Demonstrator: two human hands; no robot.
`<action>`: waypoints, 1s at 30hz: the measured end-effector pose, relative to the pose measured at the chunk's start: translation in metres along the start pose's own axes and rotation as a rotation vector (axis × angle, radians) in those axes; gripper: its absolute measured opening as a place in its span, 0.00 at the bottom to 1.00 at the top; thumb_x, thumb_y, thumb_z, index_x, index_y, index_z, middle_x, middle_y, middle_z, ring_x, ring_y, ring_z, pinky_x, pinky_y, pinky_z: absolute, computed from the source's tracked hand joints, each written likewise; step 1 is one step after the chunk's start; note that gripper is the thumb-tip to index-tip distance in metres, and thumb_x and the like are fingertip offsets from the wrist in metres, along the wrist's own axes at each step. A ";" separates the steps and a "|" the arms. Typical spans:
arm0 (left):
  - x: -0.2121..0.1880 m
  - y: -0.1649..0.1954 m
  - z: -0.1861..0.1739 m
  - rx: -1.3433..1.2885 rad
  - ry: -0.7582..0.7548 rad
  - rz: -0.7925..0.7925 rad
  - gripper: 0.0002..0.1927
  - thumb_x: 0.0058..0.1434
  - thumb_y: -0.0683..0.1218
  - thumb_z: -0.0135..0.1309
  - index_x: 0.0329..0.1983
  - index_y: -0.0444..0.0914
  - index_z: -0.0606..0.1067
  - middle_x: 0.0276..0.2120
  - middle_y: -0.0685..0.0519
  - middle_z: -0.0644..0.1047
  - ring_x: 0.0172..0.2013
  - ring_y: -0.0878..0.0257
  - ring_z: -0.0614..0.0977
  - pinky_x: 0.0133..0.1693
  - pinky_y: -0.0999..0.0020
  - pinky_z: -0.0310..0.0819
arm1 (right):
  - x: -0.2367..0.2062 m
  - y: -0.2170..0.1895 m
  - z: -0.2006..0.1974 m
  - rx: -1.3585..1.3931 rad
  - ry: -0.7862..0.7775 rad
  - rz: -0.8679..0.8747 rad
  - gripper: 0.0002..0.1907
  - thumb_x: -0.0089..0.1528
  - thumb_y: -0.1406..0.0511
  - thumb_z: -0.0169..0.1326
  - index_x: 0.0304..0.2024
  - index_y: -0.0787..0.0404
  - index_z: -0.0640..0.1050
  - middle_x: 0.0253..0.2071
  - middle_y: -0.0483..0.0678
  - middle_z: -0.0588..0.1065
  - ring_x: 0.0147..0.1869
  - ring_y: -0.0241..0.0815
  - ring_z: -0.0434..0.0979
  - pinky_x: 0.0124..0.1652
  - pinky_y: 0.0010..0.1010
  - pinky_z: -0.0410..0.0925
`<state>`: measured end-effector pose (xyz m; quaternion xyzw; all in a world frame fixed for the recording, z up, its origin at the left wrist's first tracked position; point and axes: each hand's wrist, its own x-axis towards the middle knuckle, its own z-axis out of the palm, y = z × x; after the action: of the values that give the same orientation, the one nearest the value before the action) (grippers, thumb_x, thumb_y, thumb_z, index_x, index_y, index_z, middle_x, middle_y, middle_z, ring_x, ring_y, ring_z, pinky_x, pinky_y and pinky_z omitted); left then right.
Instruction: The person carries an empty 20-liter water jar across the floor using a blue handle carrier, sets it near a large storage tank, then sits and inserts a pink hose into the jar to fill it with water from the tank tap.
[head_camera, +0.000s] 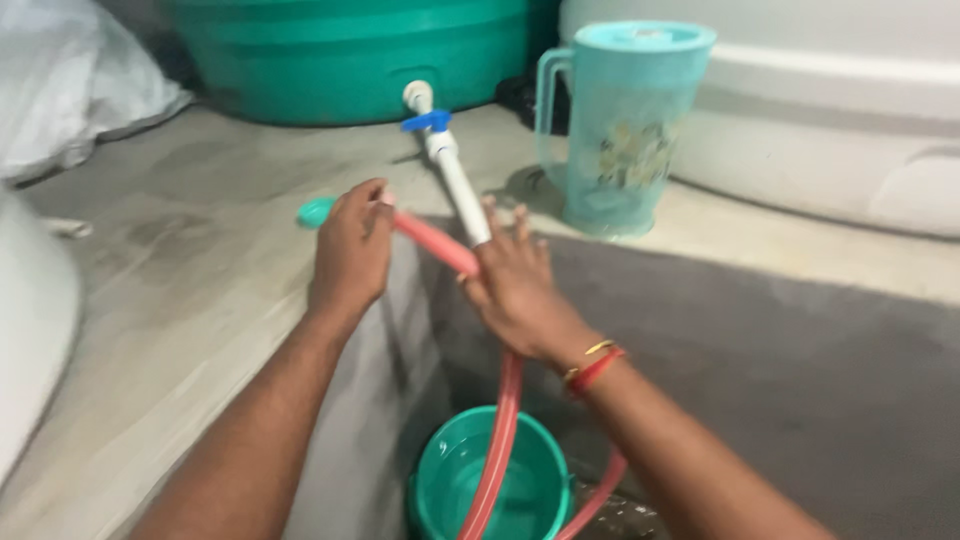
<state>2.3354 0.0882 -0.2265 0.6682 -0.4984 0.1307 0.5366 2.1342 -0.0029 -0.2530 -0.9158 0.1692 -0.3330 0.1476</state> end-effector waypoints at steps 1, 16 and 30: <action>0.009 -0.009 0.013 -0.019 0.009 -0.030 0.17 0.70 0.47 0.48 0.59 0.37 0.74 0.56 0.41 0.77 0.57 0.47 0.78 0.56 0.56 0.70 | 0.005 0.006 0.001 0.005 -0.040 -0.020 0.29 0.66 0.60 0.51 0.65 0.70 0.63 0.78 0.69 0.44 0.79 0.77 0.37 0.69 0.60 0.43; 0.065 -0.012 0.024 0.155 -0.312 -0.349 0.31 0.70 0.56 0.48 0.70 0.34 0.63 0.63 0.33 0.70 0.64 0.39 0.71 0.62 0.52 0.64 | 0.024 -0.007 -0.015 0.162 -0.404 0.049 0.16 0.62 0.65 0.53 0.43 0.76 0.73 0.65 0.81 0.59 0.77 0.73 0.52 0.74 0.50 0.46; 0.120 -0.030 0.016 0.353 -0.527 -0.110 0.48 0.59 0.52 0.61 0.73 0.29 0.50 0.72 0.28 0.54 0.69 0.36 0.57 0.64 0.42 0.53 | 0.011 -0.035 -0.024 0.109 -0.186 -0.005 0.12 0.60 0.71 0.55 0.37 0.79 0.70 0.56 0.86 0.65 0.72 0.84 0.53 0.71 0.64 0.49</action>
<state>2.4101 0.0093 -0.1652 0.7876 -0.5532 0.0084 0.2712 2.1338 0.0207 -0.2159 -0.9337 0.1343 -0.2558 0.2115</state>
